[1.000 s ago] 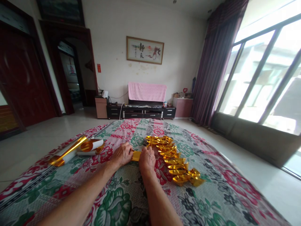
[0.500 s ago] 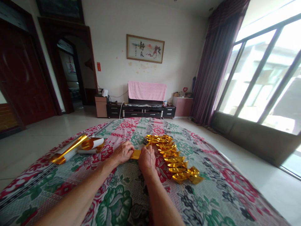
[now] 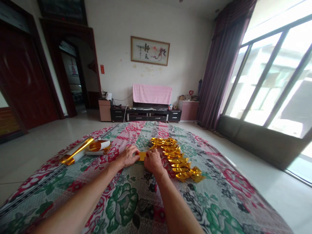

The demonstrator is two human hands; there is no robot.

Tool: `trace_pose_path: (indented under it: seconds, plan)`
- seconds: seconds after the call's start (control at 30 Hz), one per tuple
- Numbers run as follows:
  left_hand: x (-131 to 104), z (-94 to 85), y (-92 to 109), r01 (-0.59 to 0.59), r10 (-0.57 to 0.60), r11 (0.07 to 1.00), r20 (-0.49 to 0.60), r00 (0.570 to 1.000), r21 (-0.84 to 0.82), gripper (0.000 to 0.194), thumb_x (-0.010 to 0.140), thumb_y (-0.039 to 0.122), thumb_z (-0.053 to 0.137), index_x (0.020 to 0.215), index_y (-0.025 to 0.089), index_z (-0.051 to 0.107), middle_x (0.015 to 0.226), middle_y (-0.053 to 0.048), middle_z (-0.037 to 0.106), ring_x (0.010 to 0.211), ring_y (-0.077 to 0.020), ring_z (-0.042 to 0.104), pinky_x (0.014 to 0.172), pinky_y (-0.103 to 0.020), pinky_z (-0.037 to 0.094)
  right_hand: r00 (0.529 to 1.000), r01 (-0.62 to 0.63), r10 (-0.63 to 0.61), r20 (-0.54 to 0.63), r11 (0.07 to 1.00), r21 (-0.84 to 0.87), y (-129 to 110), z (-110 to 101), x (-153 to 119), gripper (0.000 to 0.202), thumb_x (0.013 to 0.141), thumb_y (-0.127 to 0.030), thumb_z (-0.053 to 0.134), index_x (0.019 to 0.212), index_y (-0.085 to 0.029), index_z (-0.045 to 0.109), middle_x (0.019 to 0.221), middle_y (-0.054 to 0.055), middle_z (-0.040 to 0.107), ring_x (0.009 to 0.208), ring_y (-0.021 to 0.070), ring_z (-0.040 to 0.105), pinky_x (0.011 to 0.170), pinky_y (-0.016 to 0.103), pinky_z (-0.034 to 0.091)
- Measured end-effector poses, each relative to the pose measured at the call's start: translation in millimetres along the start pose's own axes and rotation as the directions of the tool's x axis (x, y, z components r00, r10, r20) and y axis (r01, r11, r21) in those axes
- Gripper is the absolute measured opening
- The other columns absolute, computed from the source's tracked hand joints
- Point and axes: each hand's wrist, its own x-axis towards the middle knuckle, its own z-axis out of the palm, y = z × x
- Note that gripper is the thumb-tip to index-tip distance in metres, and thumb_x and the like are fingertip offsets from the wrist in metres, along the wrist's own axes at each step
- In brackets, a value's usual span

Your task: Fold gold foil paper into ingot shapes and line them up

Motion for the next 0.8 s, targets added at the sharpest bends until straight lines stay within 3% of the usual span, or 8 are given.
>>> trace_pose_path:
  seconds: [0.33,0.8]
  plan:
    - [-3.8,-2.5,-2.1,-0.036,0.036,0.999,0.015,0.999,-0.004,0.018,0.07,0.026,0.059,0.086,0.019,0.06,0.094,-0.006,0.058,0.093,-0.0192,0.052,0.088,-0.032,0.039,0.996,0.088,-0.088,-0.025,0.996,0.004,7.0,2.1,-4.7,0.019,0.078,-0.02,0.046,0.088,-0.017,0.062,0.093,0.007,0.053,0.088,0.0154,0.048,0.081,0.023,0.034]
    - [-7.7,-3.6,2.6,-0.028,0.028,0.999,-0.003,1.0,0.046,0.016,0.072,0.027,0.056,0.086,0.019,0.058,0.093,-0.005,0.057,0.092,-0.0193,0.052,0.086,-0.033,0.041,0.995,0.059,-0.061,-0.083,0.998,-0.024,3.5,5.0,-8.5,0.021,0.079,-0.018,0.044,0.089,-0.017,0.062,0.091,0.007,0.05,0.085,0.0168,0.047,0.077,0.024,0.036]
